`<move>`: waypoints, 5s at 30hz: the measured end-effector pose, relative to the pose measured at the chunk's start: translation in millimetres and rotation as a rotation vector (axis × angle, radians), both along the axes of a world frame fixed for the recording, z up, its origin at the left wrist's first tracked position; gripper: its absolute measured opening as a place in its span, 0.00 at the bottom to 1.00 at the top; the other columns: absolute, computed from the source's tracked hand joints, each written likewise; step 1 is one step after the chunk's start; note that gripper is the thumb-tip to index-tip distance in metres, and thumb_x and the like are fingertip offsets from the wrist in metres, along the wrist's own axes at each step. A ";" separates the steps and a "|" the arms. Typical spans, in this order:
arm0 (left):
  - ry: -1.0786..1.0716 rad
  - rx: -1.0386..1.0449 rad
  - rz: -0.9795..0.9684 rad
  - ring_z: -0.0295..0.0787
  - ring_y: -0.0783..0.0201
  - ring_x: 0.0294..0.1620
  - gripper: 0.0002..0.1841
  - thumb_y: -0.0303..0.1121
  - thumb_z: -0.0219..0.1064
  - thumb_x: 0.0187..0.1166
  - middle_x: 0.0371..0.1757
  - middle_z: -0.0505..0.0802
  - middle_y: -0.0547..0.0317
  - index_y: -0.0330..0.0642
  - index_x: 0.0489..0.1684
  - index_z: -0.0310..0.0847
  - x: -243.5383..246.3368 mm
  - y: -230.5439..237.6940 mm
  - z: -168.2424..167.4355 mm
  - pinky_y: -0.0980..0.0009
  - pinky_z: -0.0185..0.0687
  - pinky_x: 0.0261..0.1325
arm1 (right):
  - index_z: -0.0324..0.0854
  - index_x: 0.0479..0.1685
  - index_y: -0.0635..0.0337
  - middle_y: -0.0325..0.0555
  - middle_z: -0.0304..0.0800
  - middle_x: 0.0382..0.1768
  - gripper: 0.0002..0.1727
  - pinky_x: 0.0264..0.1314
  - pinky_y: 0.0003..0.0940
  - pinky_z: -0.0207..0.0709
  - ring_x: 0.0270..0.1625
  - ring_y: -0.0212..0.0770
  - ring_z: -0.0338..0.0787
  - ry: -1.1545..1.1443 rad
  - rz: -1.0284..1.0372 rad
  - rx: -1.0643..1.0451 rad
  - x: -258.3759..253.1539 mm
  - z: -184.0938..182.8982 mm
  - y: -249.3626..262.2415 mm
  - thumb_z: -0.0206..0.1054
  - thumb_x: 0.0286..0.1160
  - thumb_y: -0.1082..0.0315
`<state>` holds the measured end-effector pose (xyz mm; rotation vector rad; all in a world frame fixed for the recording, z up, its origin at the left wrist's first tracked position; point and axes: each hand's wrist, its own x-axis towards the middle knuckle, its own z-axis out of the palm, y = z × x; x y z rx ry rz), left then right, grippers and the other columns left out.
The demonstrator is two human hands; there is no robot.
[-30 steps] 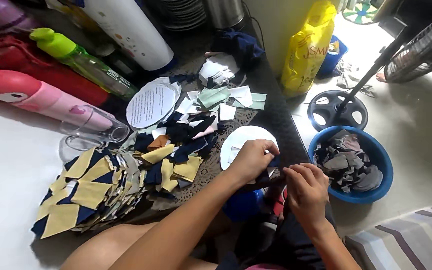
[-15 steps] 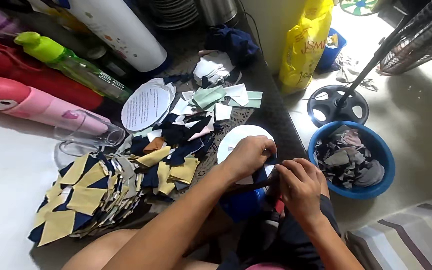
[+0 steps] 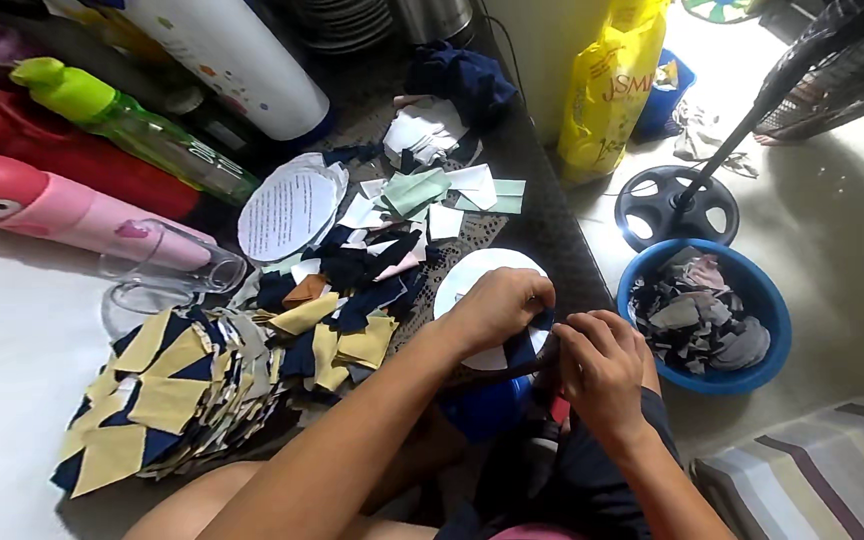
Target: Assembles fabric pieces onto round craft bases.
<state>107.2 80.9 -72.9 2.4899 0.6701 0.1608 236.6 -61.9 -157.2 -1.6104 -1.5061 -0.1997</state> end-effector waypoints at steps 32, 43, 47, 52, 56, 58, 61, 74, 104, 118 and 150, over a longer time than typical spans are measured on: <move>0.001 0.157 0.762 0.88 0.46 0.54 0.17 0.43 0.66 0.81 0.48 0.92 0.46 0.37 0.46 0.92 -31.3 -51.6 -8.2 0.47 0.80 0.60 | 0.95 0.41 0.46 0.38 0.98 0.53 0.14 0.66 0.49 0.70 0.63 0.50 0.89 -0.134 0.100 -0.006 6.8 -1.1 9.6 0.60 0.77 0.64; -0.276 0.072 0.724 0.90 0.59 0.52 0.08 0.34 0.68 0.75 0.46 0.96 0.56 0.42 0.38 0.92 -24.9 -46.7 -19.0 0.59 0.82 0.56 | 0.95 0.42 0.46 0.38 0.98 0.53 0.14 0.67 0.49 0.71 0.62 0.50 0.89 -0.130 0.100 0.006 6.6 -1.3 9.4 0.60 0.78 0.64; -0.249 0.030 0.732 0.88 0.68 0.37 0.09 0.35 0.65 0.80 0.37 0.93 0.58 0.40 0.43 0.89 -22.7 -48.1 -14.6 0.70 0.83 0.45 | 0.95 0.42 0.46 0.38 0.98 0.53 0.14 0.67 0.49 0.70 0.63 0.50 0.88 -0.130 0.104 0.001 6.8 -1.7 9.6 0.60 0.78 0.64; -0.101 -0.084 0.819 0.88 0.70 0.29 0.09 0.34 0.65 0.83 0.28 0.90 0.61 0.40 0.48 0.87 -17.8 -46.1 -7.6 0.69 0.85 0.41 | 0.95 0.43 0.45 0.37 0.98 0.53 0.14 0.68 0.49 0.70 0.63 0.50 0.89 -0.130 0.098 -0.002 6.8 -1.9 9.5 0.60 0.78 0.64; 0.095 0.045 0.792 0.88 0.57 0.33 0.12 0.35 0.64 0.84 0.29 0.91 0.54 0.37 0.53 0.87 -14.2 -46.0 -3.7 0.56 0.83 0.45 | 0.95 0.42 0.46 0.37 0.98 0.53 0.14 0.67 0.49 0.70 0.62 0.50 0.89 -0.133 0.094 0.006 6.2 -1.8 10.3 0.60 0.77 0.64; 0.148 0.107 0.778 0.90 0.51 0.35 0.13 0.35 0.64 0.84 0.30 0.91 0.50 0.36 0.55 0.86 -14.1 -46.8 -4.7 0.52 0.83 0.46 | 0.95 0.41 0.46 0.37 0.98 0.53 0.14 0.67 0.49 0.70 0.62 0.50 0.89 -0.137 0.093 0.003 6.0 -1.4 10.4 0.60 0.77 0.64; 0.137 0.319 0.771 0.93 0.43 0.41 0.10 0.30 0.65 0.81 0.34 0.93 0.44 0.34 0.52 0.87 -16.1 -50.2 -7.4 0.46 0.84 0.49 | 0.95 0.41 0.46 0.38 0.98 0.53 0.14 0.67 0.49 0.70 0.62 0.50 0.89 -0.145 0.090 0.001 6.1 -1.9 10.5 0.60 0.77 0.64; 0.148 0.257 0.402 0.50 0.44 0.95 0.32 0.50 0.41 0.93 0.93 0.65 0.51 0.46 0.93 0.60 -9.9 -57.1 -40.2 0.28 0.34 0.89 | 0.96 0.41 0.47 0.41 0.98 0.52 0.16 0.66 0.51 0.70 0.63 0.53 0.88 -0.129 0.120 -0.006 5.9 5.6 9.9 0.59 0.78 0.62; 0.368 0.036 0.558 0.76 0.40 0.75 0.17 0.26 0.66 0.78 0.67 0.85 0.40 0.35 0.64 0.82 -187.1 0.0 44.2 0.43 0.67 0.78 | 0.90 0.52 0.71 0.67 0.91 0.56 0.19 0.67 0.61 0.75 0.63 0.66 0.88 0.110 0.138 -0.039 7.2 20.1 53.0 0.59 0.77 0.66; -0.434 -0.336 1.100 0.89 0.60 0.48 0.08 0.28 0.63 0.86 0.48 0.92 0.48 0.32 0.48 0.84 -204.9 25.7 49.7 0.59 0.82 0.58 | 0.91 0.51 0.71 0.67 0.91 0.55 0.19 0.65 0.61 0.74 0.61 0.65 0.88 0.113 0.122 -0.040 4.1 20.5 53.4 0.59 0.76 0.65; -0.210 -0.420 1.034 0.83 0.57 0.45 0.07 0.27 0.66 0.83 0.44 0.88 0.46 0.33 0.48 0.83 -194.1 27.3 51.6 0.56 0.80 0.53 | 0.91 0.53 0.68 0.62 0.92 0.56 0.18 0.68 0.61 0.73 0.64 0.63 0.87 0.145 0.211 -0.043 -10.7 46.3 54.4 0.62 0.74 0.67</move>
